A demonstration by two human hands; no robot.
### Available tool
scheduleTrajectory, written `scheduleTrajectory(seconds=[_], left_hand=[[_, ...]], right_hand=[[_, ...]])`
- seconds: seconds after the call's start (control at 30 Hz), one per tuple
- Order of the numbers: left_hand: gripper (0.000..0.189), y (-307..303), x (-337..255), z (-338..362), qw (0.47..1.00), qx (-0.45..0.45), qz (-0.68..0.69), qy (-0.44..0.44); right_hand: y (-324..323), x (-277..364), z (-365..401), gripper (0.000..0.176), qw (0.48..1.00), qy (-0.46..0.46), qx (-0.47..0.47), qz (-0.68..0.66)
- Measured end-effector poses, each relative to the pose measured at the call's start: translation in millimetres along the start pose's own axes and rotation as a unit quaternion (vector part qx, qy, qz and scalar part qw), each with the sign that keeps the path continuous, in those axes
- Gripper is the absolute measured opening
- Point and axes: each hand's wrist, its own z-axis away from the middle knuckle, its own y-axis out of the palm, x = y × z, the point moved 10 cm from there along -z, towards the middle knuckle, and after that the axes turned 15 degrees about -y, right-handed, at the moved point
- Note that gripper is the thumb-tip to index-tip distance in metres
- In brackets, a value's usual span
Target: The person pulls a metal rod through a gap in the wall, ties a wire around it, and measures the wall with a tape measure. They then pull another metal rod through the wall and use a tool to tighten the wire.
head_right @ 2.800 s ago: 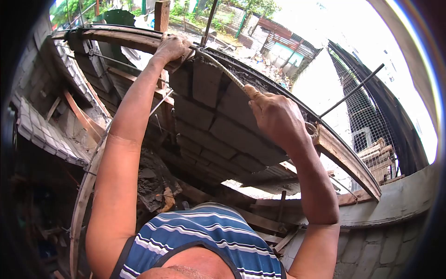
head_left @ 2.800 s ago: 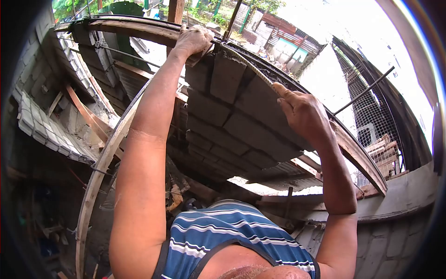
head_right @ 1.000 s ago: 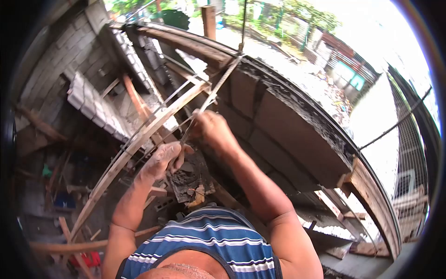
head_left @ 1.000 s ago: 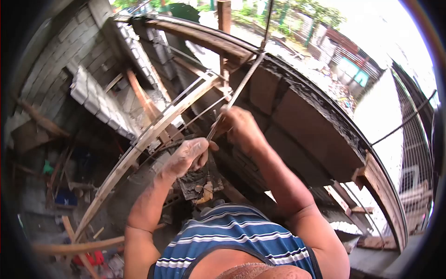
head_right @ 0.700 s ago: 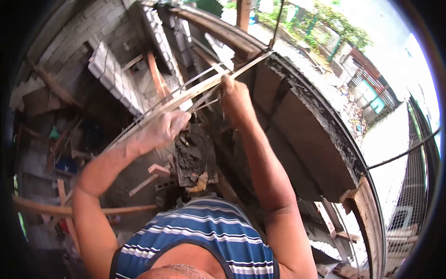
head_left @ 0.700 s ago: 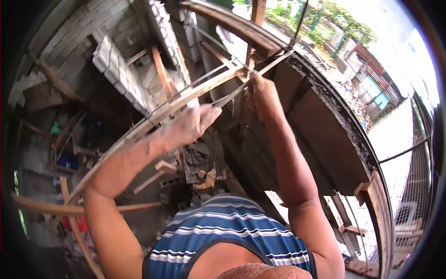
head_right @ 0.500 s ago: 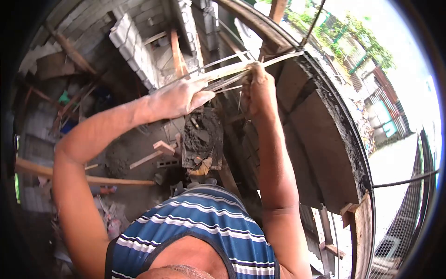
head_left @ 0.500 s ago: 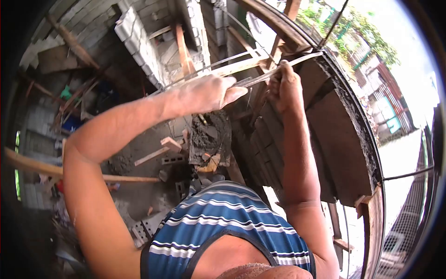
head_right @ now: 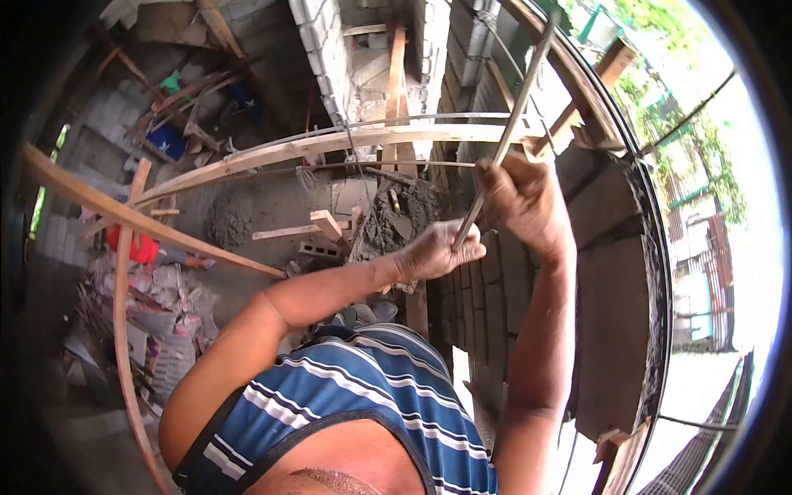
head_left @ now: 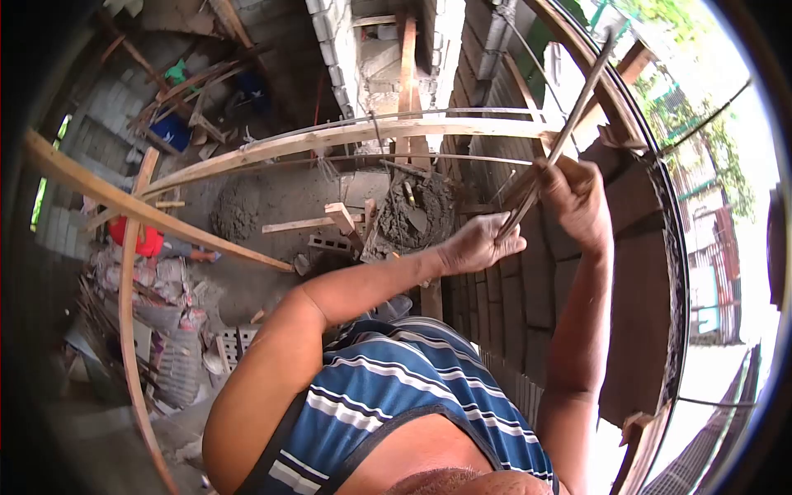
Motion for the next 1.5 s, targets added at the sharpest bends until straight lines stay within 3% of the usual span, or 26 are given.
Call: scheduleTrajectory(seconds=[0.07, 0.1, 0.17, 0.3, 0.37, 0.43, 0.5, 0.57, 0.63, 0.7, 0.77, 0.83, 0.93, 1.0, 1.03, 1.1, 1.13, 1.17, 1.23, 1.4, 1.43, 1.5], left_hand=[[0.023, -5.1, 22.9, 19.6, 0.997, 0.010, 0.014, -0.082], [0.023, -15.6, 28.8, 31.7, 0.996, -0.003, 0.014, -0.086], [0.022, -39.1, 68.0, 58.9, 0.982, -0.050, 0.032, -0.178], [0.021, -107.0, 106.6, 115.1, 0.970, -0.153, 0.008, -0.190], [0.022, -138.5, 121.7, 144.6, 0.950, -0.182, 0.013, -0.252], [0.019, -166.1, 156.5, 179.3, 0.900, -0.199, 0.133, -0.365], [0.013, -211.5, 139.6, 193.4, 0.886, -0.260, 0.103, -0.369], [0.014, -266.1, 144.7, 205.2, 0.882, -0.277, 0.187, -0.333], [0.012, -319.1, 94.1, 200.4, 0.884, -0.338, 0.098, -0.309], [0.012, -367.2, 55.0, 186.3, 0.865, -0.404, 0.151, -0.258], [0.021, -460.0, 58.4, 168.6, 0.863, -0.443, 0.063, -0.237], [0.022, -542.9, 95.6, 166.8, 0.825, -0.466, -0.066, -0.314], [0.016, -620.2, 126.7, 150.3, 0.803, -0.492, -0.178, -0.286], [0.014, -660.0, 164.6, 141.7, 0.751, -0.474, -0.247, -0.389], [0.012, -693.9, 200.3, 129.8, 0.749, -0.444, -0.366, -0.330], [0.010, -742.8, 262.0, 112.6, 0.659, -0.406, -0.605, -0.185], [0.012, -742.5, 273.5, 102.1, 0.552, -0.368, -0.717, -0.213], [0.009, -728.4, 255.8, 100.2, 0.560, -0.379, -0.706, -0.209], [0.008, -740.0, 256.0, 102.1, 0.607, -0.449, -0.573, -0.319], [0.015, -760.2, 276.0, 92.9, 0.743, -0.451, -0.435, -0.237], [0.014, -746.4, 254.7, 88.1, 0.737, -0.446, -0.456, -0.223], [0.012, -769.7, 287.3, 97.4, 0.766, -0.453, -0.367, -0.271]], right_hand=[[26.6, -9.8, -1.1, 0.044, 0.991, -0.033, 0.084, 0.101], [35.8, -22.0, 5.6, 0.047, 0.996, -0.022, 0.058, 0.057], [56.4, -55.6, 20.9, 0.049, 0.998, 0.053, 0.045, 0.004], [75.4, -89.4, 51.2, 0.048, 0.990, 0.112, 0.090, -0.011], [68.1, -105.9, 69.5, 0.042, 0.980, 0.176, 0.091, -0.018], [52.8, -124.5, 87.8, 0.037, 0.982, 0.178, 0.057, -0.027], [40.7, -123.4, 98.0, 0.035, 0.976, 0.209, 0.024, -0.059], [28.0, -128.5, 105.9, 0.032, 0.976, 0.206, 0.003, -0.076], [19.2, -129.1, 108.1, 0.031, 0.978, 0.192, -0.023, -0.081], [19.5, -124.2, 106.5, 0.030, 0.977, 0.198, -0.034, -0.065], [30.6, -128.6, 109.0, 0.030, 0.977, 0.197, -0.021, -0.077], [38.4, -133.8, 116.1, 0.031, 0.976, 0.199, -0.011, -0.087], [49.4, -143.7, 134.9, 0.029, 0.967, 0.238, 0.001, -0.095], [47.3, -152.0, 152.6, 0.028, 0.957, 0.287, 0.007, -0.039], [41.9, -159.7, 166.7, 0.027, 0.943, 0.331, 0.012, 0.017], [36.9, -191.8, 205.3, 0.027, 0.938, 0.340, 0.030, 0.056], [35.3, -202.9, 222.2, 0.027, 0.932, 0.345, 0.051, 0.095], [36.6, -202.4, 231.4, 0.027, 0.931, 0.348, 0.049, 0.097], [42.7, -201.8, 253.5, 0.026, 0.891, 0.406, 0.104, 0.174], [54.0, -239.9, 349.0, 0.027, 0.871, 0.432, 0.146, 0.181], [58.0, -240.6, 358.2, 0.028, 0.859, 0.464, 0.151, 0.157], [58.0, -243.5, 366.8, 0.028, 0.855, 0.467, 0.149, 0.168]])
